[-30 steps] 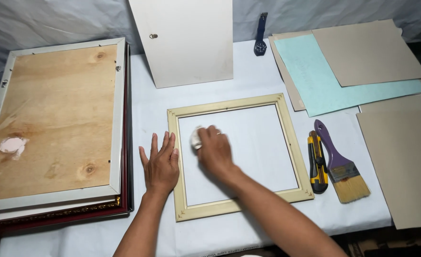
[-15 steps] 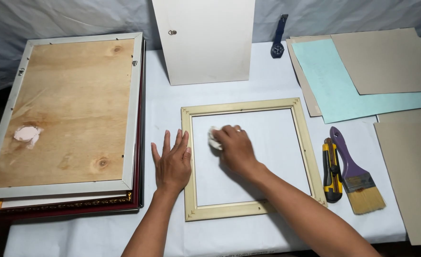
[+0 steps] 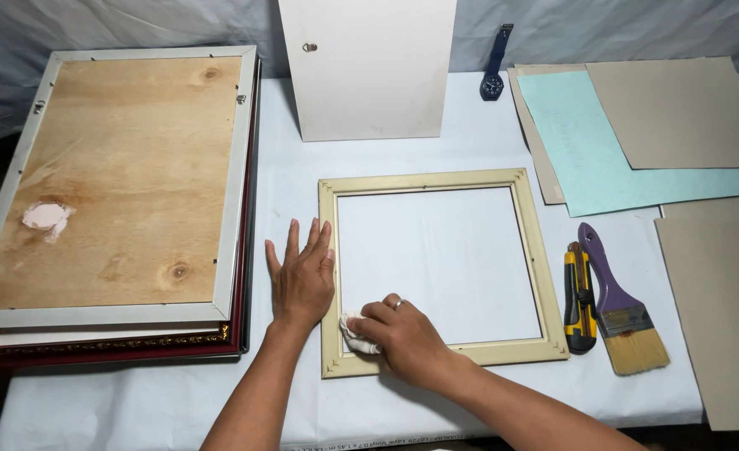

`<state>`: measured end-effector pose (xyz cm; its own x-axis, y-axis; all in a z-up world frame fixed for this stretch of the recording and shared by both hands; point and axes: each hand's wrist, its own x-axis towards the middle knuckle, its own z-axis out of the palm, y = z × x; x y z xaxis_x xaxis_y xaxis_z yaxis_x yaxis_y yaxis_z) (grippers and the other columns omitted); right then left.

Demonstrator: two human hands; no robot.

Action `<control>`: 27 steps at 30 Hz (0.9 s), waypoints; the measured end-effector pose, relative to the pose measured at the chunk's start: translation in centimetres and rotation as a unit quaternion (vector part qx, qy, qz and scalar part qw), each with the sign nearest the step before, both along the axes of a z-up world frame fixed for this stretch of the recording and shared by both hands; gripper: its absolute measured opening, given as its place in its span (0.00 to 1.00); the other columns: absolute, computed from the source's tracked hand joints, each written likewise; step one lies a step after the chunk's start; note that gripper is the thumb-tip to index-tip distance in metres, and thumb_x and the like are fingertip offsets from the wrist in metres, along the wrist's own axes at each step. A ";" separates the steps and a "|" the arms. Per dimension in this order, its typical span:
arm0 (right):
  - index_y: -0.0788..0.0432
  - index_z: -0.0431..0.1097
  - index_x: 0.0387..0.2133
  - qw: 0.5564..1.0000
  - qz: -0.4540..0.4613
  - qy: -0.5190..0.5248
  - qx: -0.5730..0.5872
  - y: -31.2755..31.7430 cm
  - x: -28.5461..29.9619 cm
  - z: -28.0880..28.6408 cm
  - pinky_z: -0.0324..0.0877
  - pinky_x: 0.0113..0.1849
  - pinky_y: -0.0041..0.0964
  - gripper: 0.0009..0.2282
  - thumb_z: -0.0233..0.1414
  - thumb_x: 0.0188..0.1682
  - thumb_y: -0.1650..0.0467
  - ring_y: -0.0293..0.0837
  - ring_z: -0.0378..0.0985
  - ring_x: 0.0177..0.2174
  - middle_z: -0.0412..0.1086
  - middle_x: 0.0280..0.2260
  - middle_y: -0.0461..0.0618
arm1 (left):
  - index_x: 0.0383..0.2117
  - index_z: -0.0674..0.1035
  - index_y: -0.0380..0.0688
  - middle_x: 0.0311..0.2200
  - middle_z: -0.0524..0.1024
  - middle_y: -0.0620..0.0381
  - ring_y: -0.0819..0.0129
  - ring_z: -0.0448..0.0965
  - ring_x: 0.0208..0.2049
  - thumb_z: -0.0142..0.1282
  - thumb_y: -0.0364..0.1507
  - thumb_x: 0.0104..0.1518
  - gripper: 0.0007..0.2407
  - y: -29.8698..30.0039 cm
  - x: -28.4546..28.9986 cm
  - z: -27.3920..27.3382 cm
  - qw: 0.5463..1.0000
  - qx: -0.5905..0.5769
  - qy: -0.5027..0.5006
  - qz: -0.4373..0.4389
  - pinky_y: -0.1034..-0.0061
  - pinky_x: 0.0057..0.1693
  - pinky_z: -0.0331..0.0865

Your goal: Assembling a picture frame by cleaning the glass and inserting the mat and backing board.

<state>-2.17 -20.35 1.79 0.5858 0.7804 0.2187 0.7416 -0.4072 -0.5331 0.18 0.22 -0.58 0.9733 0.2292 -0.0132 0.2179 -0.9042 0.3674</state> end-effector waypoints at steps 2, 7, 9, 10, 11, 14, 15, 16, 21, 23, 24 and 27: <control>0.56 0.75 0.43 1.000 -0.005 0.004 -0.018 0.1 1.2 -1.3 0.70 0.35 0.38 0.15 0.61 0.41 0.75 0.46 0.70 0.34 0.73 0.40 0.49 | 0.64 0.64 0.59 0.67 0.61 0.67 0.60 0.43 0.72 0.35 0.37 0.66 0.20 0.1 0.1 -0.2 1.000 0.000 0.002 -0.004 0.43 0.72 0.25; 0.46 0.73 0.39 0.991 -0.129 -0.018 -0.024 2.3 11.1 -2.5 0.73 0.34 0.51 0.12 0.52 0.44 0.74 0.59 0.73 0.37 0.69 0.37 0.51 | 0.69 0.60 0.64 0.70 0.56 0.68 0.61 0.43 0.74 0.30 0.40 0.69 0.21 0.3 -0.2 0.6 0.999 -0.035 0.036 -0.001 0.43 0.72 0.28; 0.50 0.73 0.40 0.983 -0.176 -0.044 -0.030 2.5 16.1 -3.9 0.75 0.38 0.49 0.14 0.53 0.43 0.80 0.57 0.75 0.39 0.68 0.36 0.51 | 0.69 0.60 0.64 0.70 0.55 0.68 0.61 0.43 0.74 0.30 0.41 0.69 0.21 0.3 -0.2 0.6 0.999 -0.042 0.034 -0.002 0.43 0.71 0.28; 0.50 0.73 0.40 0.983 -0.178 -0.044 -0.029 2.4 15.2 -3.6 0.75 0.38 0.49 0.14 0.53 0.43 0.80 0.57 0.75 0.39 0.68 0.36 0.51 | 0.69 0.60 0.64 0.70 0.55 0.68 0.61 0.43 0.74 0.30 0.41 0.69 0.21 0.2 -0.4 0.9 0.999 -0.040 0.035 -0.004 0.43 0.71 0.28; 0.52 0.72 0.39 0.984 -0.171 -0.043 -0.024 2.3 14.4 -3.3 0.75 0.37 0.51 0.13 0.52 0.43 0.79 0.60 0.74 0.38 0.67 0.36 0.53 | 0.69 0.60 0.64 0.70 0.55 0.67 0.61 0.43 0.74 0.30 0.40 0.69 0.21 0.1 -0.5 1.2 0.999 -0.039 0.037 -0.001 0.43 0.71 0.28; 0.50 0.72 0.40 0.991 -0.132 -0.015 -0.036 0.5 8.4 -2.1 0.74 0.35 0.54 0.13 0.51 0.44 0.78 0.62 0.74 0.37 0.68 0.36 0.54 | 0.69 0.59 0.64 0.70 0.55 0.67 0.61 0.43 0.74 0.29 0.40 0.70 0.21 0.2 -0.1 0.6 0.999 -0.038 0.037 -0.003 0.43 0.71 0.28; 0.46 0.72 0.42 0.994 -0.094 0.014 -0.049 -0.2 5.6 -1.7 0.74 0.34 0.54 0.15 0.51 0.44 0.77 0.61 0.74 0.37 0.69 0.36 0.53 | 0.69 0.59 0.64 0.71 0.54 0.68 0.61 0.42 0.74 0.28 0.41 0.70 0.21 0.3 -0.1 0.2 0.999 -0.035 0.037 -0.002 0.43 0.71 0.27; 0.46 0.72 0.42 0.994 -0.096 0.015 -0.050 -1.4 3.6 -1.6 0.74 0.34 0.54 0.15 0.51 0.44 0.77 0.61 0.74 0.37 0.69 0.36 0.53 | 0.69 0.59 0.64 0.71 0.54 0.68 0.61 0.42 0.74 0.28 0.41 0.70 0.21 0.2 -0.1 0.5 0.999 -0.036 0.038 -0.004 0.43 0.71 0.27; 0.50 0.70 0.43 0.993 -0.063 0.059 -0.075 -4.3 1.4 -4.0 0.75 0.34 0.54 0.16 0.51 0.41 0.77 0.61 0.73 0.39 0.69 0.38 0.54 | 0.69 0.59 0.63 0.71 0.54 0.68 0.61 0.42 0.74 0.28 0.41 0.70 0.21 0.0 -0.3 1.3 0.998 -0.042 0.047 -0.004 0.43 0.71 0.27; 0.50 0.71 0.42 0.988 -0.126 0.047 -0.079 -2.8 6.3 -1.9 0.75 0.35 0.53 0.16 0.51 0.41 0.78 0.60 0.74 0.40 0.69 0.38 0.53 | 0.69 0.59 0.63 0.71 0.54 0.69 0.61 0.42 0.74 0.28 0.41 0.70 0.21 0.0 -0.2 1.3 0.998 -0.039 0.048 -0.004 0.43 0.71 0.27; 0.49 0.73 0.42 0.978 -0.187 0.036 -0.085 -2.1 8.7 -0.7 0.76 0.36 0.51 0.17 0.51 0.41 0.79 0.59 0.75 0.41 0.70 0.39 0.53 | 0.69 0.59 0.64 0.71 0.54 0.69 0.61 0.42 0.74 0.28 0.41 0.70 0.21 0.0 -0.2 1.3 0.998 -0.038 0.049 -0.002 0.44 0.72 0.27; 0.53 0.73 0.46 0.969 -0.241 -0.018 -0.053 -2.2 16.9 -3.3 0.75 0.42 0.55 0.18 0.52 0.43 0.80 0.60 0.74 0.43 0.69 0.39 0.55 | 0.69 0.58 0.65 0.71 0.52 0.70 0.62 0.41 0.74 0.28 0.41 0.69 0.21 0.2 -0.2 0.8 0.998 -0.033 0.054 -0.005 0.43 0.72 0.27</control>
<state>14.77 -22.57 -1.47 0.8812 0.4376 0.1788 0.4689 -0.7617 -0.4471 0.00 0.37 0.24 0.9675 0.2153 -0.1329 0.2511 -0.8808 0.4013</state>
